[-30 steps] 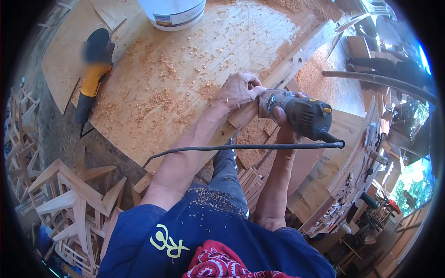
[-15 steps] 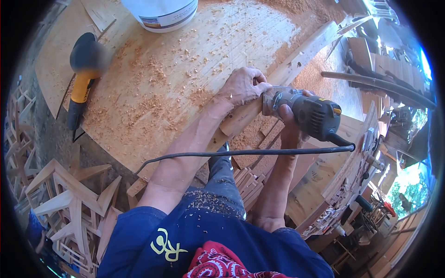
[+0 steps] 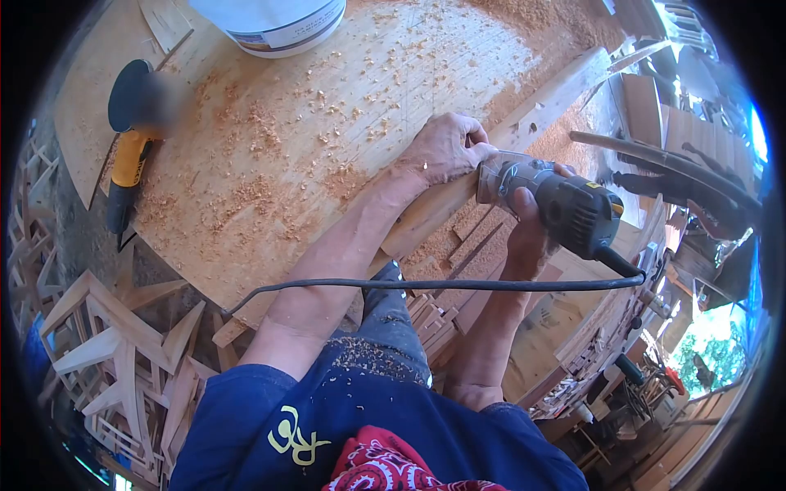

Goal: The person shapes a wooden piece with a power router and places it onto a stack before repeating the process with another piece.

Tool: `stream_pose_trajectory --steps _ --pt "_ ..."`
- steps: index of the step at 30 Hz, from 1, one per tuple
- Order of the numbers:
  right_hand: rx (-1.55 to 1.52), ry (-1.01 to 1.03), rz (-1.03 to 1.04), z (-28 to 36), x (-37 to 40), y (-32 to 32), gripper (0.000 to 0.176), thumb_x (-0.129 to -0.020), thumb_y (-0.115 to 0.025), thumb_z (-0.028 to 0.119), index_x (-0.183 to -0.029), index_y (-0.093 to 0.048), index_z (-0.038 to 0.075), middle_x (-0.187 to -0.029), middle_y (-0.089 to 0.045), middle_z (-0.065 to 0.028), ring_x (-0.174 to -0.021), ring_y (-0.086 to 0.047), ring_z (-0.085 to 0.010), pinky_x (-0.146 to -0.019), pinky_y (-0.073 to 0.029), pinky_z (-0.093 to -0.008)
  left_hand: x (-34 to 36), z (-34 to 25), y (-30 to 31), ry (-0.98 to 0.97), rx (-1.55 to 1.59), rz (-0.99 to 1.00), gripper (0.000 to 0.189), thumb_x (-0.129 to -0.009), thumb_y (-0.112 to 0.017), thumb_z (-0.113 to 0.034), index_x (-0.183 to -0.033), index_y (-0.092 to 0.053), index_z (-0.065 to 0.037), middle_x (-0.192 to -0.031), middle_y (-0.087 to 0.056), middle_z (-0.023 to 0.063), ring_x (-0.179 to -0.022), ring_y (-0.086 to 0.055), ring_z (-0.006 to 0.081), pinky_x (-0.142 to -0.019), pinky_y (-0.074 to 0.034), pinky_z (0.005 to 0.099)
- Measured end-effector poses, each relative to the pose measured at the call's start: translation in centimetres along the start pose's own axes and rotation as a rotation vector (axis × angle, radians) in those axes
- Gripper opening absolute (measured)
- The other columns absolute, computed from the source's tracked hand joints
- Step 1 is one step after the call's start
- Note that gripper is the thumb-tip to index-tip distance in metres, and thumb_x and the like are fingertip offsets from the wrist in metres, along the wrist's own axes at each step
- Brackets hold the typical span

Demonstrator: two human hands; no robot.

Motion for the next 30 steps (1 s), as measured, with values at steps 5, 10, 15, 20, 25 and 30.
stream_pose_trajectory --steps 5,10,15,20,25,30 --pt "-0.023 -0.005 -0.009 -0.5 -1.1 0.2 0.072 -0.068 -0.084 0.013 -0.132 -0.053 0.006 -0.125 -0.055 -0.0100 -0.116 -0.056 -0.0274 -0.103 -0.048 -0.0443 -1.4 0.0 -0.4 -0.009 0.028 0.008 0.022 -0.083 -0.079 -0.023 -0.090 -0.076 -0.002 -0.077 -0.069 0.0065 -0.069 -0.062 0.0136 -0.067 -0.051 0.0299" --pt "-0.064 -0.008 -0.017 -0.9 -2.0 0.1 0.068 -0.070 -0.082 0.013 -0.131 -0.053 0.004 -0.123 -0.054 -0.0109 -0.116 -0.056 -0.0274 -0.102 -0.048 -0.0435 -2.2 0.1 -0.8 -0.032 0.025 -0.009 0.024 -0.083 -0.080 -0.025 -0.090 -0.076 -0.002 -0.078 -0.069 0.0073 -0.070 -0.063 0.0145 -0.068 -0.052 0.0310" --pt "-0.045 -0.020 -0.040 -0.9 -2.7 0.0 0.067 -0.072 -0.081 0.013 -0.131 -0.052 0.002 -0.123 -0.054 -0.0115 -0.114 -0.057 -0.0270 -0.101 -0.049 -0.0420 -3.3 0.0 -1.2 -0.001 0.045 -0.003 0.025 -0.082 -0.080 -0.026 -0.091 -0.076 -0.003 -0.078 -0.070 0.0084 -0.071 -0.064 0.0153 -0.069 -0.053 0.0317" --pt "-0.043 -0.040 -0.059 -0.8 -3.3 -0.1 0.067 -0.072 -0.080 0.013 -0.132 -0.052 0.001 -0.124 -0.055 -0.0122 -0.114 -0.058 -0.0268 -0.101 -0.049 -0.0410 -4.3 0.0 -1.4 -0.001 0.014 0.010 0.024 -0.082 -0.080 -0.026 -0.091 -0.076 -0.003 -0.079 -0.071 0.0091 -0.073 -0.065 0.0165 -0.070 -0.053 0.0324" --pt "-0.030 -0.043 -0.021 -1.2 -4.2 0.6 0.068 -0.072 -0.081 0.012 -0.132 -0.052 0.001 -0.123 -0.055 -0.0121 -0.114 -0.058 -0.0266 -0.102 -0.049 -0.0406 -4.8 -0.5 -1.3 0.005 0.014 0.024 0.026 -0.083 -0.079 -0.027 -0.092 -0.076 -0.003 -0.084 -0.072 0.0111 -0.077 -0.067 0.0193 -0.074 -0.054 0.0347" --pt "-0.038 -0.039 0.008 -1.3 -4.9 0.8 0.068 -0.072 -0.080 0.008 -0.133 -0.051 0.002 -0.123 -0.055 -0.0114 -0.115 -0.058 -0.0264 -0.104 -0.047 -0.0404 -5.3 -0.7 -1.5 0.034 0.018 0.021 0.028 -0.083 -0.079 -0.029 -0.092 -0.076 -0.003 -0.086 -0.072 0.0119 -0.079 -0.068 0.0203 -0.077 -0.055 0.0348"
Point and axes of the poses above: each hand's wrist, its own x-axis away from the middle knuckle, its own y-axis out of the back of the hand, z = x × y, the point moved 1 cm from there along -x, towards the middle knuckle
